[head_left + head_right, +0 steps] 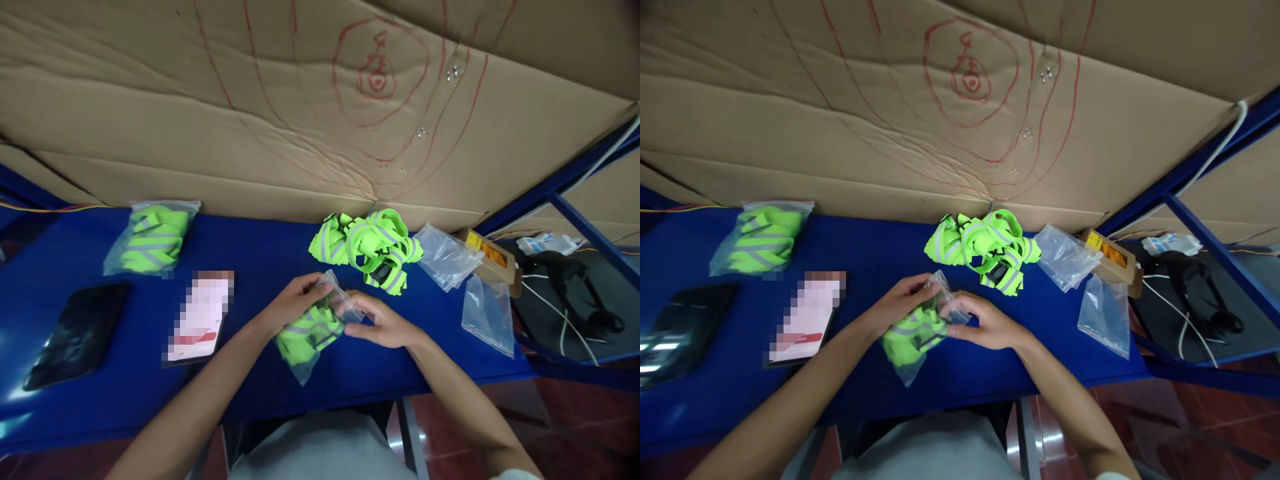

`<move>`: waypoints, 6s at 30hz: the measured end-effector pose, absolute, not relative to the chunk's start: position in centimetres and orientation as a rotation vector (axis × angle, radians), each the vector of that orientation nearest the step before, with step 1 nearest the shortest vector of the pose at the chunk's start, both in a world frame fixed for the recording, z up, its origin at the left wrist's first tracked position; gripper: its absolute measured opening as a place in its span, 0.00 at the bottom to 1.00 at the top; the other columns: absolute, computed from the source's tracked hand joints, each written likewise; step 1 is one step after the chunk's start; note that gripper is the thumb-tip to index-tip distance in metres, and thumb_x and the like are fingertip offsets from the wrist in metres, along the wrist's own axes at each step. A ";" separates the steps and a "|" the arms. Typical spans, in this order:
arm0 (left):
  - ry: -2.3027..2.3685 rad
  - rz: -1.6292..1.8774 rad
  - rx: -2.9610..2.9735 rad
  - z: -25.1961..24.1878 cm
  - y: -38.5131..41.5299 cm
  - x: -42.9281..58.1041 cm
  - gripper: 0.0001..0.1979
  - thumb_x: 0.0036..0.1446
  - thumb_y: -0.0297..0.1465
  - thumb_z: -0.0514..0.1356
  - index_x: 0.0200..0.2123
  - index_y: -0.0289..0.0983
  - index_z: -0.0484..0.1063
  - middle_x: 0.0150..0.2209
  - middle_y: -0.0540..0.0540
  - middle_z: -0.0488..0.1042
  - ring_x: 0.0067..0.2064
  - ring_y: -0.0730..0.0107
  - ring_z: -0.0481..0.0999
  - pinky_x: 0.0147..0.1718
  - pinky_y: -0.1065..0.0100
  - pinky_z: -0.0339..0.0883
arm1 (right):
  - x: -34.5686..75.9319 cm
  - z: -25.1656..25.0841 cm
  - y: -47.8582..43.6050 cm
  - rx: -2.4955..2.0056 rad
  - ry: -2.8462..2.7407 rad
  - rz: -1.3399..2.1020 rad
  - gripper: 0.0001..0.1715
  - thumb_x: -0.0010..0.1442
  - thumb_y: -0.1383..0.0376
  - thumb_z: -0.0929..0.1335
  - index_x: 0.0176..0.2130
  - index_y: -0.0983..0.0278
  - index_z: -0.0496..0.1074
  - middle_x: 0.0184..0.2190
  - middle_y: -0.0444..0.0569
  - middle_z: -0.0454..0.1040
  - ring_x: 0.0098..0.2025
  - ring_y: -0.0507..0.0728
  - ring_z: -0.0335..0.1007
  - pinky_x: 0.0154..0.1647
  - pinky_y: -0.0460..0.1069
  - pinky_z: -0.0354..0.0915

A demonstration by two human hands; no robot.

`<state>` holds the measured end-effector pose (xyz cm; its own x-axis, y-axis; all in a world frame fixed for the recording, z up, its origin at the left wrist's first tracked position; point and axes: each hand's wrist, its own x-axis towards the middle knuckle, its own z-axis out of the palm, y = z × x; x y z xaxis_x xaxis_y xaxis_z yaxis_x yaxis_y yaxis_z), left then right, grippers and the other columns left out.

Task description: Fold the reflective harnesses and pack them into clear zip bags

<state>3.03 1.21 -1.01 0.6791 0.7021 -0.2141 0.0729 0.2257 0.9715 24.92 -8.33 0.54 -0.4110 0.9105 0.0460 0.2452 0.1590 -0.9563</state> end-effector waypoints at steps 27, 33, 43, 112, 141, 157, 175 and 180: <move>1.015 0.809 1.427 -2.2 1.5 4.2 0.18 0.68 0.46 0.57 0.40 0.38 0.75 0.39 0.46 0.80 0.40 0.66 0.76 0.44 0.67 0.68 | 26.3 -2.8 -7.2 -1.405 -1.193 1.282 0.20 0.62 0.48 0.73 0.39 0.61 0.72 0.28 0.42 0.75 0.28 0.52 0.73 0.33 0.48 0.68; 0.995 0.819 1.306 -1.5 1.3 4.2 0.19 0.68 0.48 0.56 0.40 0.38 0.74 0.37 0.47 0.81 0.38 0.65 0.78 0.41 0.67 0.70 | 26.4 -2.4 -7.0 -1.382 -0.998 1.508 0.24 0.57 0.47 0.76 0.39 0.63 0.73 0.28 0.43 0.76 0.26 0.50 0.72 0.28 0.46 0.66; 1.010 0.767 1.271 -1.7 2.4 3.5 0.23 0.64 0.52 0.58 0.40 0.37 0.75 0.35 0.44 0.82 0.34 0.64 0.79 0.35 0.67 0.70 | 26.6 -2.8 -6.9 -1.434 -1.276 1.330 0.24 0.61 0.45 0.72 0.33 0.63 0.71 0.27 0.44 0.73 0.28 0.50 0.66 0.28 0.46 0.61; 0.925 0.787 1.572 -1.4 -1.5 5.5 0.17 0.70 0.43 0.55 0.39 0.37 0.76 0.34 0.47 0.79 0.37 0.67 0.78 0.38 0.69 0.69 | 25.8 -1.6 -7.7 -1.380 -1.217 1.512 0.17 0.59 0.52 0.71 0.32 0.63 0.69 0.24 0.39 0.62 0.26 0.49 0.55 0.27 0.46 0.51; 0.793 0.725 1.431 -2.8 -1.4 5.9 0.20 0.67 0.46 0.58 0.41 0.36 0.79 0.37 0.45 0.79 0.38 0.66 0.76 0.38 0.69 0.66 | 25.6 -1.5 -8.1 -1.513 -1.550 1.021 0.15 0.66 0.52 0.70 0.36 0.62 0.72 0.25 0.42 0.68 0.26 0.51 0.61 0.29 0.47 0.57; 0.812 0.723 1.596 -2.8 -1.9 5.9 0.20 0.70 0.44 0.54 0.36 0.36 0.76 0.29 0.49 0.73 0.31 0.70 0.69 0.30 0.70 0.60 | 25.6 -2.4 -8.1 -1.443 -1.554 1.163 0.20 0.68 0.50 0.66 0.33 0.61 0.65 0.22 0.39 0.62 0.24 0.50 0.55 0.26 0.46 0.52; 0.797 0.608 1.494 -2.5 -1.3 5.4 0.17 0.58 0.45 0.68 0.35 0.36 0.74 0.28 0.51 0.71 0.29 0.72 0.68 0.28 0.72 0.61 | 25.1 -1.3 -8.1 -1.337 -1.703 0.898 0.15 0.70 0.54 0.66 0.38 0.63 0.71 0.27 0.42 0.69 0.29 0.50 0.64 0.33 0.45 0.59; 0.794 0.573 1.438 -2.2 -1.5 5.4 0.17 0.57 0.45 0.68 0.34 0.36 0.75 0.27 0.51 0.70 0.28 0.73 0.67 0.27 0.73 0.60 | 25.2 -1.1 -8.6 -1.295 -1.780 0.872 0.16 0.72 0.55 0.63 0.40 0.63 0.71 0.28 0.43 0.69 0.28 0.49 0.63 0.31 0.45 0.57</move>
<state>5.40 -1.45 -2.21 0.6301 0.7653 -0.1316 0.1157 0.0751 0.9904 25.21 -8.58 -1.11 -0.2015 0.9628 0.1802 0.4479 0.2542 -0.8572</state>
